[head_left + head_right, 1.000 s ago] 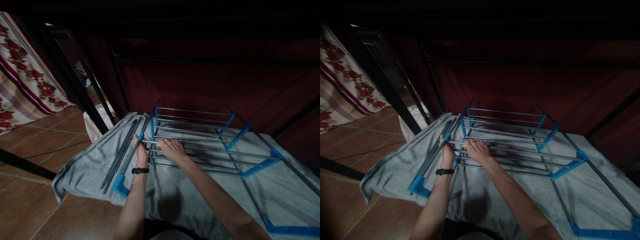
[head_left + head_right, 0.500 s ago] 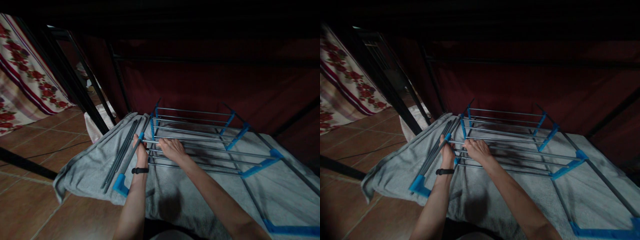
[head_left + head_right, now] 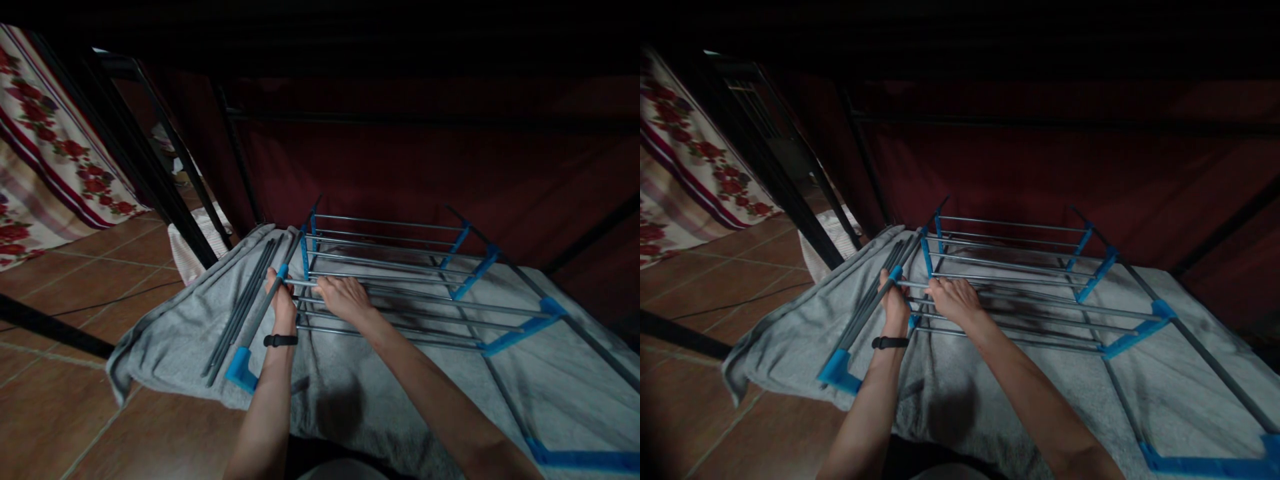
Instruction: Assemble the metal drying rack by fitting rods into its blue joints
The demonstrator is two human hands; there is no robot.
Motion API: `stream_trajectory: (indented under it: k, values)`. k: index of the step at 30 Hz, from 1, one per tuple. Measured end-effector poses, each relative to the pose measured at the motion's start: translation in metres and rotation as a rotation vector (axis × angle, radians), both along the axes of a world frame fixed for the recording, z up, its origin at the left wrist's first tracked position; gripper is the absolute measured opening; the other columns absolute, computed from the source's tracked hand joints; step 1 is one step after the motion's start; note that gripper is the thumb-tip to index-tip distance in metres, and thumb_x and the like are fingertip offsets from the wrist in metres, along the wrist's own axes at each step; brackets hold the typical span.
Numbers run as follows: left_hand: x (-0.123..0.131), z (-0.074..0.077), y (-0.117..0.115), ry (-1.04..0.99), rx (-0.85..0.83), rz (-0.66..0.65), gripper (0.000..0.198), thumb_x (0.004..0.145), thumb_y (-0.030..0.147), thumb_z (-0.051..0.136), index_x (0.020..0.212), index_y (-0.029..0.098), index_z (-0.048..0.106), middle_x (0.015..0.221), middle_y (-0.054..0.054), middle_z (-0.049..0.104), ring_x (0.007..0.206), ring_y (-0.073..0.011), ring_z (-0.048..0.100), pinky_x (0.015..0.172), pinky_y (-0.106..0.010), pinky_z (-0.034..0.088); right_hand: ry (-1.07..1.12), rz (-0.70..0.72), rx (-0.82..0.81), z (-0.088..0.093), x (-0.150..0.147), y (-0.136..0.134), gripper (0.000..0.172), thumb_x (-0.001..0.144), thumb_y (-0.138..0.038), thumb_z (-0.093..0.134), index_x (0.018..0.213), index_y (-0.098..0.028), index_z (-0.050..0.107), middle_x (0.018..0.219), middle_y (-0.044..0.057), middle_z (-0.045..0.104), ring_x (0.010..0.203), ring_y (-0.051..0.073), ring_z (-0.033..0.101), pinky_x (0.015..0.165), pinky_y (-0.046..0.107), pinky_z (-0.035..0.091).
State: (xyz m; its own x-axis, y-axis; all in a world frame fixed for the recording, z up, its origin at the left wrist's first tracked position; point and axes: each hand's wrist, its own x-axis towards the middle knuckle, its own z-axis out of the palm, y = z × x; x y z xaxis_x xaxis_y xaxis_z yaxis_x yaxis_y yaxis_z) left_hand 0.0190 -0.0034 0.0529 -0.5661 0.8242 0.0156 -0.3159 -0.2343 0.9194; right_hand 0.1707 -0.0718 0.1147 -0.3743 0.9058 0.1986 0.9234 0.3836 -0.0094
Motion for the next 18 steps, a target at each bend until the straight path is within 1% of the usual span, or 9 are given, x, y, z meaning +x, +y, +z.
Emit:
stream_trajectory:
  k: [7, 13, 18]
  values:
    - [0.001, 0.001, -0.001, -0.003, 0.003, 0.008, 0.058, 0.085, 0.074, 0.051, 0.061, 0.021, 0.044, 0.049, 0.005, 0.037, 0.044, -0.0086, 0.032, 0.042, -0.025, 0.024, 0.007, -0.003, -0.064, 0.01, -0.001, -0.001, 0.037, 0.108, -0.045, 0.036, 0.118, -0.025, 0.066, 0.115, 0.009, 0.076, 0.105, 0.025, 0.072, 0.089, 0.033, 0.049]
    - [0.0, -0.001, 0.002, -0.043, -0.014, 0.012, 0.054, 0.086, 0.07, 0.052, 0.064, 0.021, 0.044, 0.051, 0.006, 0.038, 0.044, -0.0085, 0.034, 0.042, -0.024, 0.026, 0.017, 0.003, -0.087, 0.016, 0.0, 0.0, 0.041, 0.108, -0.046, 0.033, 0.118, -0.025, 0.067, 0.108, 0.01, 0.078, 0.103, 0.025, 0.073, 0.087, 0.034, 0.048]
    - [0.0, -0.003, 0.003, -0.012, 0.01, 0.023, 0.059, 0.083, 0.076, 0.053, 0.064, 0.021, 0.043, 0.052, 0.006, 0.038, 0.045, -0.0085, 0.035, 0.043, -0.024, 0.028, 0.038, 0.009, -0.139, 0.021, 0.002, 0.003, 0.041, 0.108, -0.046, 0.035, 0.115, -0.024, 0.069, 0.108, 0.01, 0.078, 0.106, 0.025, 0.072, 0.087, 0.032, 0.048]
